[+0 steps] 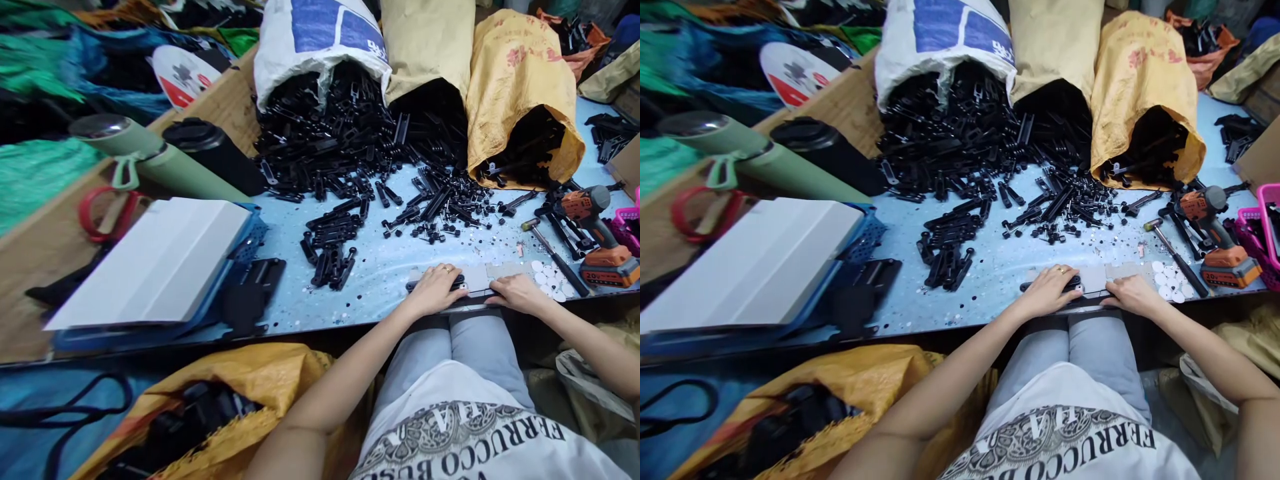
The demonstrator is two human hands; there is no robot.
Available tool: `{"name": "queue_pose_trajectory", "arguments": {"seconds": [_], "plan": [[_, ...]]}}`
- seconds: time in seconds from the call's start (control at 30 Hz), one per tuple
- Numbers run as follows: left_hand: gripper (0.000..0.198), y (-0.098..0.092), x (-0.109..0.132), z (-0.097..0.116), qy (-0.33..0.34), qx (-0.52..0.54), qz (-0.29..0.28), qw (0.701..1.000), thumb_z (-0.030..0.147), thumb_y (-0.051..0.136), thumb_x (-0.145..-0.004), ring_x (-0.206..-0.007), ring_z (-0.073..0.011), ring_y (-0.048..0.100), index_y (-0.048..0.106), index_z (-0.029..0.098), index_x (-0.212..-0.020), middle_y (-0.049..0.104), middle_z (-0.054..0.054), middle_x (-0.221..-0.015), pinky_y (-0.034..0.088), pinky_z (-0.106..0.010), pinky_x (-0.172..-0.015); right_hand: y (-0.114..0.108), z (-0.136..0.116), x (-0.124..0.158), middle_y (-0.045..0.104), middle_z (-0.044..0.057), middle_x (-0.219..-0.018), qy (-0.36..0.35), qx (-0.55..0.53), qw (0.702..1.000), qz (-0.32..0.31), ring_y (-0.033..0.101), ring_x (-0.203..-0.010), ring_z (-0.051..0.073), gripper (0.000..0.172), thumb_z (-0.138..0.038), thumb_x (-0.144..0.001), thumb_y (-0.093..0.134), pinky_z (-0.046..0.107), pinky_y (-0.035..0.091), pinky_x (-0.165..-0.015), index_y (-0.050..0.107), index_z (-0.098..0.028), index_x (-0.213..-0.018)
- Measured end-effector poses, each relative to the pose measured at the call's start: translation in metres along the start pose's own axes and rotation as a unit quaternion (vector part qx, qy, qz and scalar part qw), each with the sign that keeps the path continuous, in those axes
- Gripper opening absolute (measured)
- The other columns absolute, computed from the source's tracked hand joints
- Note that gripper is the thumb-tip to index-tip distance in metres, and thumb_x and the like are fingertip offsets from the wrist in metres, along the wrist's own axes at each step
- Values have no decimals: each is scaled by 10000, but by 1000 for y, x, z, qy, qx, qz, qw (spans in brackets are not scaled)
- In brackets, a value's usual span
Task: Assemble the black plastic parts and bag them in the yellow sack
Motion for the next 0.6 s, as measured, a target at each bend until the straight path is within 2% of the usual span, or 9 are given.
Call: {"name": "queue_pose_trajectory", "arguments": {"seconds": [0.07,0.13,0.27,0.33,0.53,0.6], "plan": [[583,4,1,2,6,-26,5,1000,582,565,-755,-1073,-290,514,496,171,-1163,579,-126,-1119,403,-425,-889,-2,-2,1,657,60,-782,23,10,1000,7,614,-670,175,471,-572,-915,305,264,254,-537,564,-179,-919],[673,6,4,4,7,-33,16,999,616,634,-668,-1033,-299,534,488,161,-1143,586,-131,-1084,411,-416,-867,-7,-5,3,658,61,-785,32,21,999,27,613,-680,179,486,-574,-920,281,267,247,-548,568,-183,-911],[641,5,10,1,-7,5,64,998,611,649,-648,-911,-271,593,491,182,-1097,604,-106,-1011,451,-363,-767,-18,-12,6,650,83,-794,22,44,996,79,598,-721,184,488,-538,-940,259,276,258,-602,583,-176,-893],[662,2,12,-1,0,30,84,996,646,638,-631,-918,-267,599,492,192,-1091,608,-98,-1009,459,-349,-751,-24,-15,7,646,94,-795,15,54,994,96,590,-731,186,484,-519,-947,259,283,257,-618,590,-170,-899],[693,-2,13,0,0,50,70,996,654,649,-612,-950,-260,605,486,207,-1116,617,-77,-1046,465,-352,-783,-44,-18,4,642,65,-748,-14,45,998,48,583,-663,173,464,-537,-931,309,288,243,-605,588,-172,-871],[681,-1,14,-1,9,47,83,995,635,649,-628,-961,-264,603,486,197,-1122,614,-91,-1059,468,-359,-794,-48,-19,5,644,68,-761,-6,48,998,46,587,-672,175,457,-527,-935,307,289,244,-608,588,-172,-881]]}}
Point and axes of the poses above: each hand's wrist, its own x-axis away from the middle knuckle, its own y-axis out of the palm, z = x × y, the point moved 1 cm from there along -x, towards the middle knuckle
